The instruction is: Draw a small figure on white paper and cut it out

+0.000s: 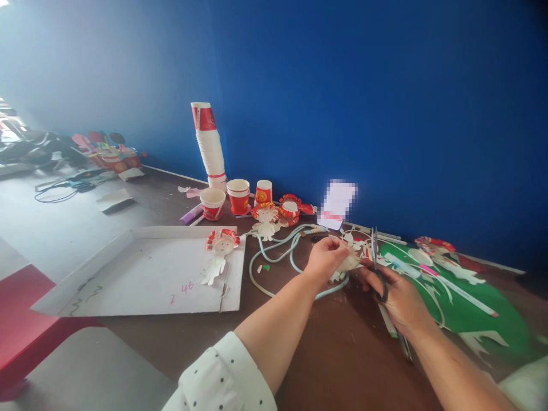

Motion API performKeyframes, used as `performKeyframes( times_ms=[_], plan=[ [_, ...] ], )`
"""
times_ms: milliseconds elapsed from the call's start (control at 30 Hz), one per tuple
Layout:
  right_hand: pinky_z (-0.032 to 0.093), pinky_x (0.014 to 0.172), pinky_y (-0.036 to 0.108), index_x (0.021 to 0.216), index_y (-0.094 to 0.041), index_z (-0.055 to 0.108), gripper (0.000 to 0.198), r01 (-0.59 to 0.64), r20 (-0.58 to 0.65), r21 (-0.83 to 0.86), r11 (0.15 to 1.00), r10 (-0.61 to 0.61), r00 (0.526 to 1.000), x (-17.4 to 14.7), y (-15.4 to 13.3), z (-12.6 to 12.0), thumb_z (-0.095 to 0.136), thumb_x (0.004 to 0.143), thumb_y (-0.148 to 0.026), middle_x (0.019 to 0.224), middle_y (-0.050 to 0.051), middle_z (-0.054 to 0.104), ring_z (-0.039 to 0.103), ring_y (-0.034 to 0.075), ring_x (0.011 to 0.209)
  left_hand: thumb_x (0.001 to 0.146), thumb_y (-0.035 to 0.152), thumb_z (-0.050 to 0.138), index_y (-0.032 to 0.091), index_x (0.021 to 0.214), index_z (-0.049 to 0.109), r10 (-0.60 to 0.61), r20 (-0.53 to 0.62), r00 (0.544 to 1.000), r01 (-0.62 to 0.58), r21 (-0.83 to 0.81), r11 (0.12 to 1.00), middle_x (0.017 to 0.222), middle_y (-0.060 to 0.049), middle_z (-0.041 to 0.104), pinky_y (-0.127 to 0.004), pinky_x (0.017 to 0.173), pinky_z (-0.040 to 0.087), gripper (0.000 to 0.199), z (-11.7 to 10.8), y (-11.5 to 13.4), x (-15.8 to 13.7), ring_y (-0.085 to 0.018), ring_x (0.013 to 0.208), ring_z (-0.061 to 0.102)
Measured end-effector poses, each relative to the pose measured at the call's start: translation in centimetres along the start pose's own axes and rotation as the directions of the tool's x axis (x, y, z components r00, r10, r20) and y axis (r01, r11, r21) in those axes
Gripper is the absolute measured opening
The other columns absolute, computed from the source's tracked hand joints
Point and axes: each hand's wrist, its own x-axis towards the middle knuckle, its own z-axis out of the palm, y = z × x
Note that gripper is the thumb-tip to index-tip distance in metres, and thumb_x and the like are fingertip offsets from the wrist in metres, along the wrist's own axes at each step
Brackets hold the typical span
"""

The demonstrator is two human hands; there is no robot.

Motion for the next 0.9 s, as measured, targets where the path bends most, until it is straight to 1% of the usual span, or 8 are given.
performKeyframes(
  times_ms=[133,233,400,600,767,833,900],
  plan=[
    [0.043,0.054,0.025,0.100,-0.020,0.076,0.052,-0.005,0.025,0.008,1.000,0.005,1.000,-0.05,0.02,0.08,0.083,0.060,-0.053,0.061,0.001,0.063,0.055,0.016,0.059,0.064,0.028,0.076,0.015,0.075,0.056,0.000,-0.008,1.000,0.000,0.008,1.000,0.067,0.001,0.057,-0.024,0.058,0.040,0.026,0.01,0.05,-0.06,-0.008,0.055,0.050],
    [0.042,0.053,0.025,0.101,-0.020,0.076,0.051,-0.003,0.045,-0.010,1.000,0.004,0.999,-0.08,0.02,0.09,0.083,0.061,-0.052,0.062,0.001,0.063,0.054,0.015,0.059,0.065,0.028,0.075,0.015,0.074,0.056,0.005,-0.020,1.000,-0.004,0.028,1.000,0.066,0.001,0.057,-0.024,0.059,0.039,0.024,0.01,0.11,-0.15,-0.008,0.056,0.050],
    [0.040,0.053,0.024,0.102,-0.021,0.075,0.050,0.009,0.077,-0.015,1.000,-0.008,0.997,0.09,0.40,-0.06,0.083,0.062,-0.049,0.063,0.000,0.063,0.053,0.015,0.061,0.066,0.027,0.074,0.016,0.076,0.057,-0.034,-0.020,0.999,0.034,0.022,0.999,0.065,0.000,0.058,-0.025,0.060,0.041,0.023,0.03,0.24,-0.29,-0.009,0.055,0.051],
    [0.039,0.051,0.023,0.101,-0.023,0.075,0.045,0.009,0.119,-0.078,0.997,0.001,0.993,0.15,0.62,-0.27,0.082,0.065,-0.049,0.064,0.000,0.063,0.054,0.014,0.060,0.061,0.029,0.077,0.013,0.078,0.062,-0.054,0.008,0.999,0.054,-0.047,0.997,0.066,-0.002,0.061,-0.026,0.061,0.041,0.028,0.04,0.35,-0.42,-0.011,0.057,0.054],
    [0.035,0.045,0.022,0.101,-0.022,0.075,0.046,-0.013,0.164,-0.070,0.997,0.024,0.986,-0.08,0.28,-0.13,0.081,0.065,-0.051,0.063,0.000,0.063,0.054,0.015,0.057,0.058,0.030,0.081,0.012,0.080,0.063,-0.079,0.039,0.996,0.083,-0.107,0.991,0.067,-0.004,0.062,-0.027,0.063,0.042,0.034,-0.17,0.04,-0.09,-0.012,0.058,0.056],
    [0.034,0.044,0.022,0.100,-0.022,0.075,0.045,-0.016,0.159,-0.071,0.997,0.027,0.987,-0.11,0.26,-0.10,0.081,0.065,-0.051,0.062,0.000,0.063,0.053,0.014,0.056,0.058,0.029,0.081,0.011,0.081,0.064,-0.080,0.048,0.996,0.085,-0.110,0.990,0.068,-0.004,0.063,-0.027,0.063,0.043,0.034,-0.29,-0.09,0.04,-0.011,0.058,0.056],
    [0.032,0.043,0.022,0.097,-0.021,0.075,0.045,-0.017,0.117,-0.068,0.998,0.024,0.993,0.00,0.44,-0.19,0.080,0.066,-0.052,0.061,0.001,0.062,0.051,0.014,0.055,0.059,0.028,0.081,0.011,0.083,0.065,-0.086,0.062,0.994,0.091,-0.094,0.991,0.068,-0.004,0.063,-0.026,0.062,0.043,0.033,-0.37,-0.11,0.05,-0.012,0.058,0.057]
  ],
)
